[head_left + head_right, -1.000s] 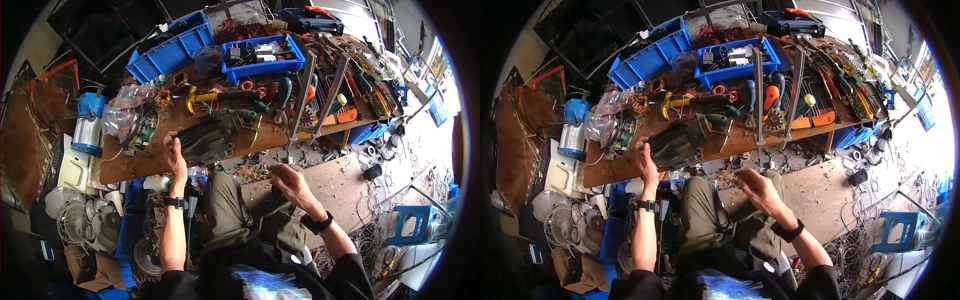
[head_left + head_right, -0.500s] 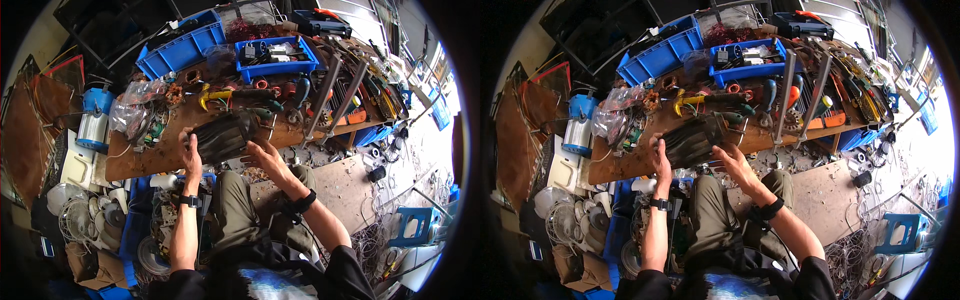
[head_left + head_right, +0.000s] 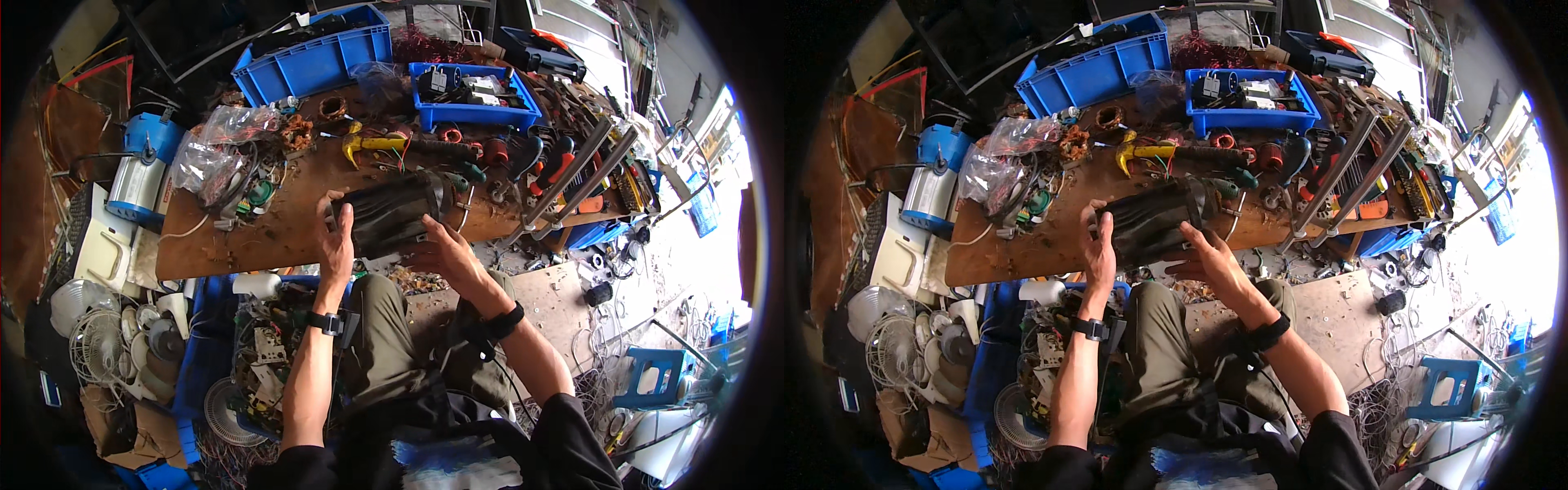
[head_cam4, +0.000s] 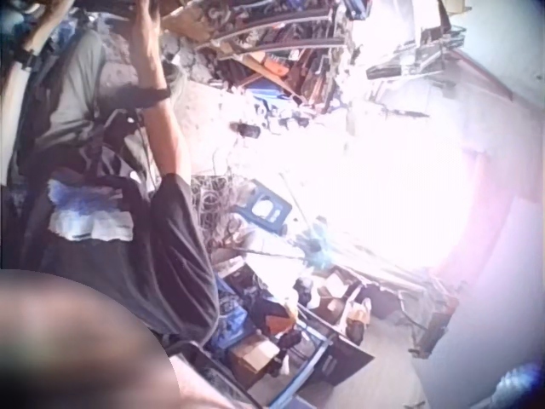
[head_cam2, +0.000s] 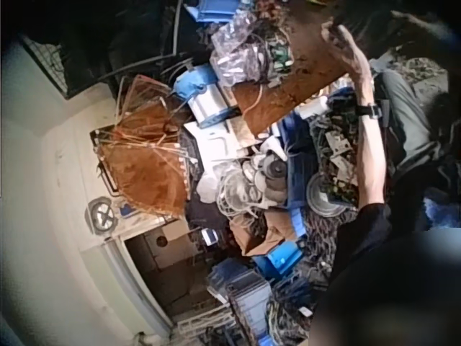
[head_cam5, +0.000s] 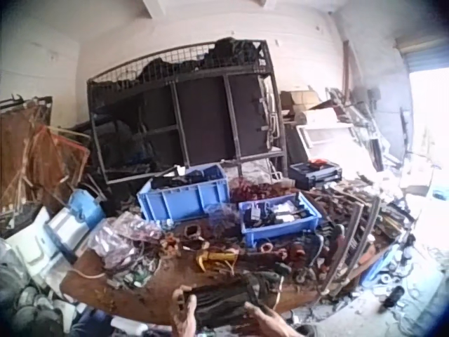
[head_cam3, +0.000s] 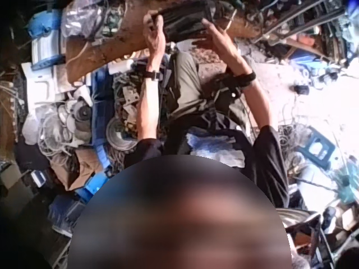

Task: Dismantling an electric motor on a workbench using hand tools.

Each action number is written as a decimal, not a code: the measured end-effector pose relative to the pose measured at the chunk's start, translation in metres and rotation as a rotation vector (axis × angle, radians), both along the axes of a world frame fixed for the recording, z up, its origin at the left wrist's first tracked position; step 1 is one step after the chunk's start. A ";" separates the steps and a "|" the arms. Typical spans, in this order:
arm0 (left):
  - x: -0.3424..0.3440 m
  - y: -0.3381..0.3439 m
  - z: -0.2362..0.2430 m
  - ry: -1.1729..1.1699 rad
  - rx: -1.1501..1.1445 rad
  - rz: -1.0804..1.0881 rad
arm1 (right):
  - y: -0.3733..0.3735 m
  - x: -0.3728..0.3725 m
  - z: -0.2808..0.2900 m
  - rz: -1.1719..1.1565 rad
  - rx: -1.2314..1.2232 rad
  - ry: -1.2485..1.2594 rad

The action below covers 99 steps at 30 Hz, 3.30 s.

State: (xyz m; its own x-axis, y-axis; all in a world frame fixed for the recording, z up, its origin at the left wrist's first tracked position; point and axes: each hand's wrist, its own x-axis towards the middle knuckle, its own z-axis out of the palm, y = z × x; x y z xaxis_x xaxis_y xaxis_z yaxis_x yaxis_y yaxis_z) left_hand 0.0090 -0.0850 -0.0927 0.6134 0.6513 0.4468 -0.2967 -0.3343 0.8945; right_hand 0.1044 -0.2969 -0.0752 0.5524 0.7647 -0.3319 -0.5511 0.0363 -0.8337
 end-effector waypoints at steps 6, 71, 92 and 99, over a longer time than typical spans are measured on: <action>0.001 0.001 -0.004 0.007 0.034 0.042 | -0.003 0.010 -0.003 -0.102 0.028 -0.030; 0.002 0.003 -0.010 0.041 0.095 0.108 | 0.054 0.045 0.082 -0.168 -0.349 -1.595; 0.006 0.001 -0.017 0.010 0.058 0.111 | 0.104 0.064 0.073 -0.034 -0.483 -1.601; 0.004 0.000 -0.009 -0.013 0.036 0.015 | 0.110 0.068 0.070 -0.037 -0.358 -1.598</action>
State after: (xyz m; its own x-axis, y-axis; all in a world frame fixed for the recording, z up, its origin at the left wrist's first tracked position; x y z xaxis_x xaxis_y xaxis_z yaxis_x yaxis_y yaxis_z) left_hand 0.0132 -0.0850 -0.1019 0.5976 0.6436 0.4782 -0.3034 -0.3706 0.8778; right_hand 0.1719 -0.1867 -0.0050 0.5036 0.7585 0.4136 0.8251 -0.2802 -0.4906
